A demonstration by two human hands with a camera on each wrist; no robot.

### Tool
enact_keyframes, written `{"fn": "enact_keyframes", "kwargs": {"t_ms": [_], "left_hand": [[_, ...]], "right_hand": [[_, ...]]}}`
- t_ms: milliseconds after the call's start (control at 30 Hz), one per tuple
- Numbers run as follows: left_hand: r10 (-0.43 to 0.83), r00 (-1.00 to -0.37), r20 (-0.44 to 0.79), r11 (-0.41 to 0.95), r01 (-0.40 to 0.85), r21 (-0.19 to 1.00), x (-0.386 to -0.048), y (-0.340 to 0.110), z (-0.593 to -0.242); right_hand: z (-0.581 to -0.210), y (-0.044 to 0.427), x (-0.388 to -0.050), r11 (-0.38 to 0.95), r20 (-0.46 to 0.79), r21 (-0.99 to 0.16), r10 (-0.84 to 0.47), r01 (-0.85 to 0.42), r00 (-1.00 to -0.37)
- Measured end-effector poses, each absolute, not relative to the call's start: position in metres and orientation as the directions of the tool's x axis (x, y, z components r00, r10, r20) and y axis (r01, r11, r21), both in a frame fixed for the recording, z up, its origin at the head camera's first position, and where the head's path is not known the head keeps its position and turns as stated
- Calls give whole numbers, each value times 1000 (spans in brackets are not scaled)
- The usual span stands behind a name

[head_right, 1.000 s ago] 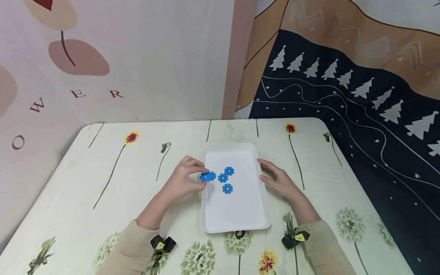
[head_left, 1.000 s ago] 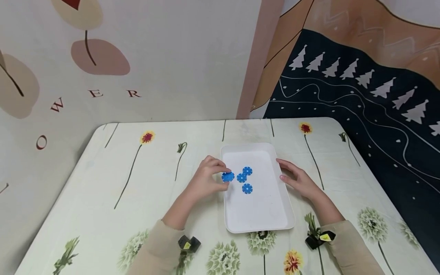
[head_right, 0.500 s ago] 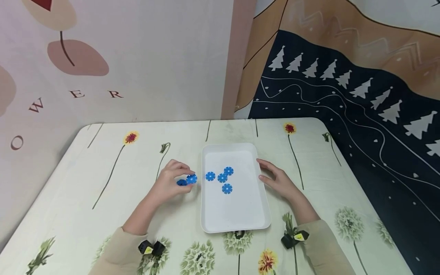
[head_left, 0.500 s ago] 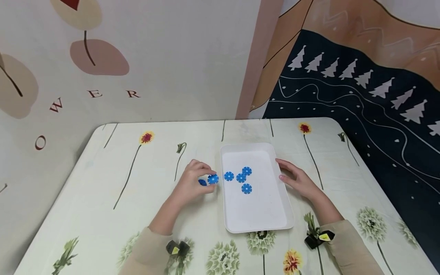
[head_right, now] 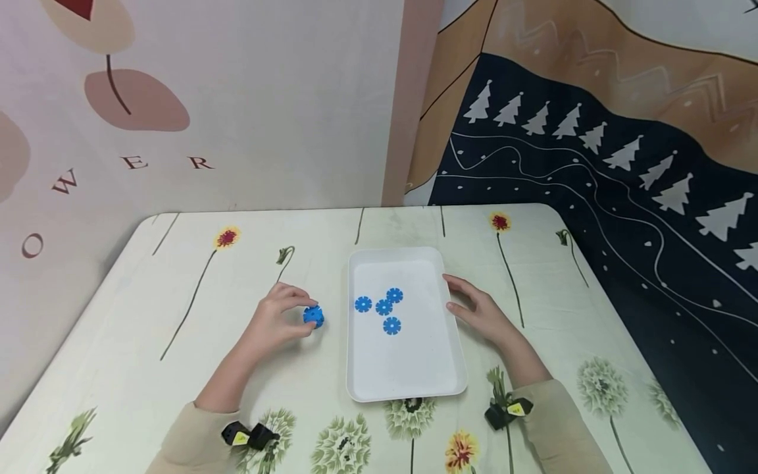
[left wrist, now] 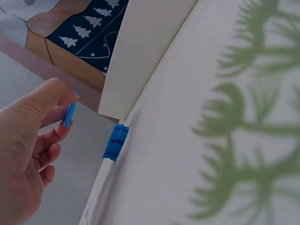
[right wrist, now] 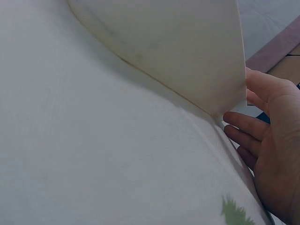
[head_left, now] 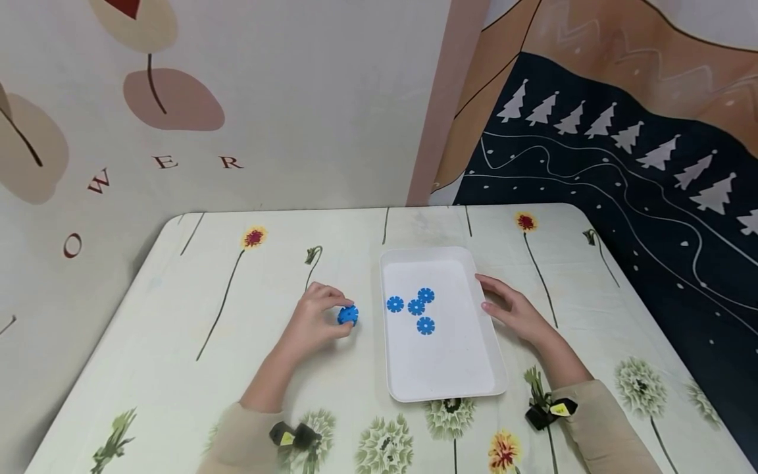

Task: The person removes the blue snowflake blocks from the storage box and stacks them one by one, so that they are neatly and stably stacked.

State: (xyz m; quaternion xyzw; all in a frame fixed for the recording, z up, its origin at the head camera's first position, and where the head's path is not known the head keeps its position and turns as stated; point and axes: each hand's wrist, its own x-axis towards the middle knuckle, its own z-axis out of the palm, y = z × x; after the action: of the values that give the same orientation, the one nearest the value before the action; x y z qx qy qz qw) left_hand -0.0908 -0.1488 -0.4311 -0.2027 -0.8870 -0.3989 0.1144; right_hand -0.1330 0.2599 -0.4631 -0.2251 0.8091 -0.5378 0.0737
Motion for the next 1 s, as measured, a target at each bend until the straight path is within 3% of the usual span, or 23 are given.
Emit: {"fn": "enact_keyframes", "kwargs": {"t_ms": [1000], "left_hand": [[266,-928,260,609,371,701,-94,-159,-450]], "right_hand": [[-462,259,-132,329,149,-890,-442,-315,-884]]}}
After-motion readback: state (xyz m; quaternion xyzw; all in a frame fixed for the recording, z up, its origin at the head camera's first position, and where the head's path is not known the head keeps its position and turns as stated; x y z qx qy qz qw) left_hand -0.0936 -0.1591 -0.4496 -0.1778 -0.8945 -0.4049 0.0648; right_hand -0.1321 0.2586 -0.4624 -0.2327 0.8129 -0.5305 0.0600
